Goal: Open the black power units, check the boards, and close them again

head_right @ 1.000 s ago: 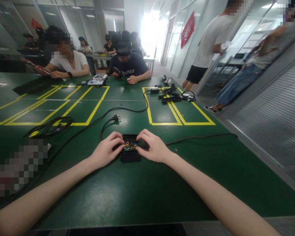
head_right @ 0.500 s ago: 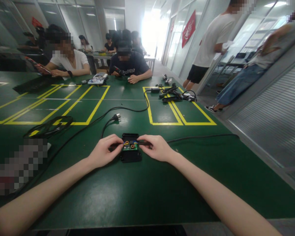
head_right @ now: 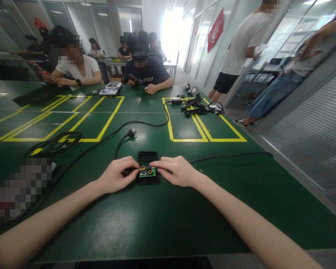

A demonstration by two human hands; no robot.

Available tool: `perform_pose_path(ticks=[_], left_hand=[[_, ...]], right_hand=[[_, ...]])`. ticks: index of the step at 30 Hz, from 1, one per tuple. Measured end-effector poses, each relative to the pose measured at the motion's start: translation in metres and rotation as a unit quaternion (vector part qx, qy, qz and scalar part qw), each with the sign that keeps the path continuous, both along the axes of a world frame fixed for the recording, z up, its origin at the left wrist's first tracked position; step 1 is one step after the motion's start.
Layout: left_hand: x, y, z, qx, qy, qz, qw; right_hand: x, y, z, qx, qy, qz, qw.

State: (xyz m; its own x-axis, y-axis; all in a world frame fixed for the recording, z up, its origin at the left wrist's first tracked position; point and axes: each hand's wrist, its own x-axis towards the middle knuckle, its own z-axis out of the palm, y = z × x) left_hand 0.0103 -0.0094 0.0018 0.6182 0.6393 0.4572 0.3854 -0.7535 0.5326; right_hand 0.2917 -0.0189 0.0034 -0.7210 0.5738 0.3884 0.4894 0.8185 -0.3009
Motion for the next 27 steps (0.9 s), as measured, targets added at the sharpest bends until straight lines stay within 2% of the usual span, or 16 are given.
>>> perform_pose_path(ticks=[9,20,27], left_hand=[[-0.0030,-0.0032,0.0024,-0.009,0.007,-0.028,1.000],[-0.0035,-0.0068,0.0045,-0.017,0.027,-0.041,0.999],[-0.0056,-0.0033,0.0053,-0.019,0.043,-0.051,0.998]], right_hand=[[-0.0001,-0.0039,0.0048,0.027,-0.050,0.020,0.998],[-0.0012,-0.0050,0.0057,0.103,-0.058,-0.001,0.993],[-0.0020,-0.0057,0.0050,0.076,-0.050,0.009,0.996]])
